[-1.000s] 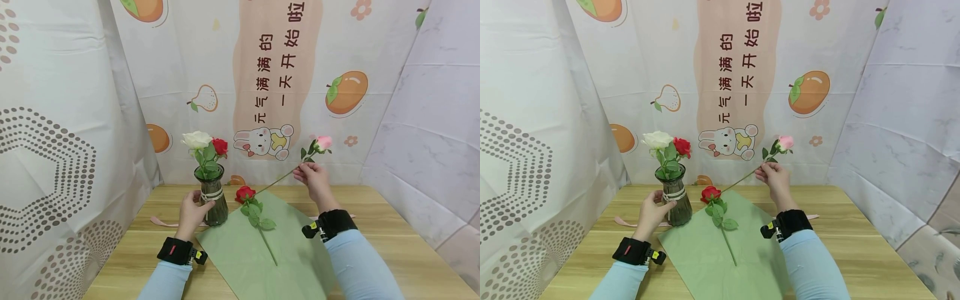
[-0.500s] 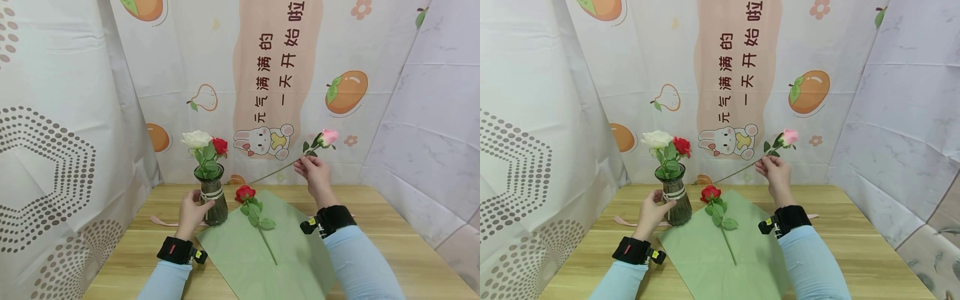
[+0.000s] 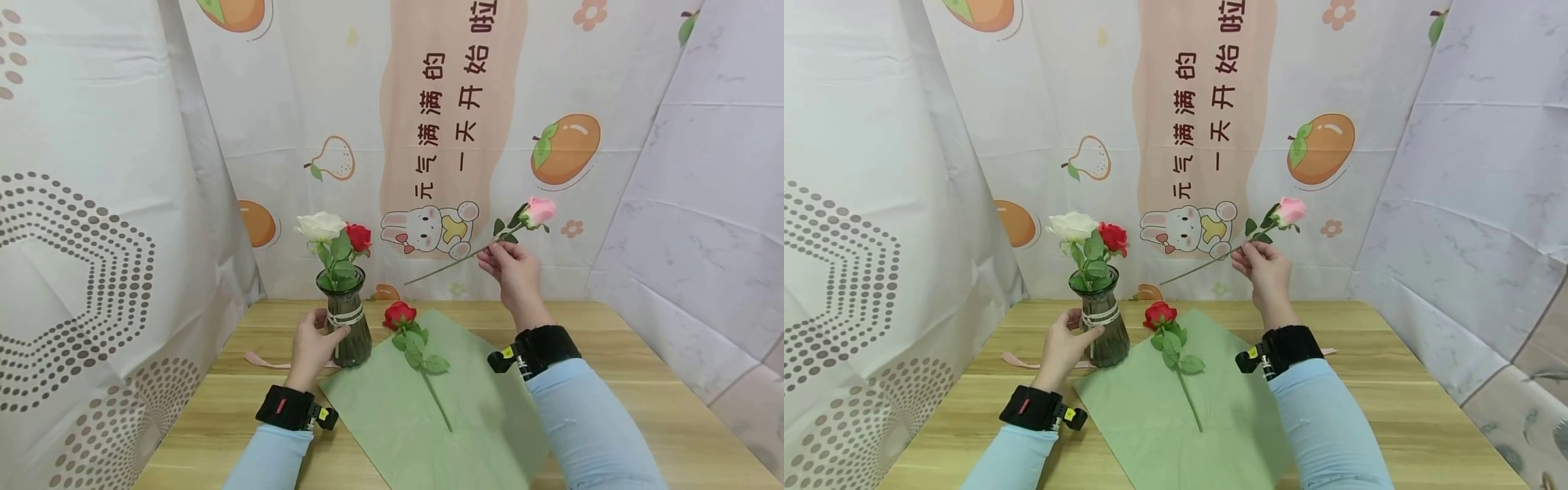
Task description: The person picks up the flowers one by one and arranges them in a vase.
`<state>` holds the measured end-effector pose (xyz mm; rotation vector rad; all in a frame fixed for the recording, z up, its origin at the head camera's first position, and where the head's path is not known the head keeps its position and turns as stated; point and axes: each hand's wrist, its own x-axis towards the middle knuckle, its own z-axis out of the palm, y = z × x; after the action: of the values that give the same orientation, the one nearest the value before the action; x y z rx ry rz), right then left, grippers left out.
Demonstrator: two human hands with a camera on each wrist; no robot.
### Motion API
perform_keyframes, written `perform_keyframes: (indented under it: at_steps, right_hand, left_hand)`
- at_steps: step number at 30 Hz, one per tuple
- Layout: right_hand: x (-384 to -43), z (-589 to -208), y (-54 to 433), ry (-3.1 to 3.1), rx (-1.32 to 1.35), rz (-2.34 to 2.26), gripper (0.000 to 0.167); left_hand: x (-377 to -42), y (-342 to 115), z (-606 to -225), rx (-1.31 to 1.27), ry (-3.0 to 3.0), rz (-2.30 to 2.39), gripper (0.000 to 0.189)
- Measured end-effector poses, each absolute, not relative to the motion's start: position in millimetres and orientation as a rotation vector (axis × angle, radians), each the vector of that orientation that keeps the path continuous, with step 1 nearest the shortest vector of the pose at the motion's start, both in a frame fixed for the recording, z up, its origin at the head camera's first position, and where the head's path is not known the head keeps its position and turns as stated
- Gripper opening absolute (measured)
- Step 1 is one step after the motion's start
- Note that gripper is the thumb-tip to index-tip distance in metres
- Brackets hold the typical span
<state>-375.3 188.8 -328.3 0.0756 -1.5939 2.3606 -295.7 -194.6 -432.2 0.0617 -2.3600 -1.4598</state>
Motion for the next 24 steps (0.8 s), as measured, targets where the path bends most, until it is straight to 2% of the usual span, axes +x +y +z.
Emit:
perform_keyframes:
  at_steps: [17, 24]
  right_hand:
    - [-373.8, -306.6, 177.4, -1.48, 0.147, 2.445, 0.024]
    - [-372.2, -298.9, 169.8, -1.491, 0.176, 2.443, 0.025]
  left_hand:
    - [-296.0, -194.9, -432.1, 0.044, -2.362, -1.443, 0.06]
    - [-294.6, -194.9, -431.2, 0.046, -2.353, -1.458, 0.06]
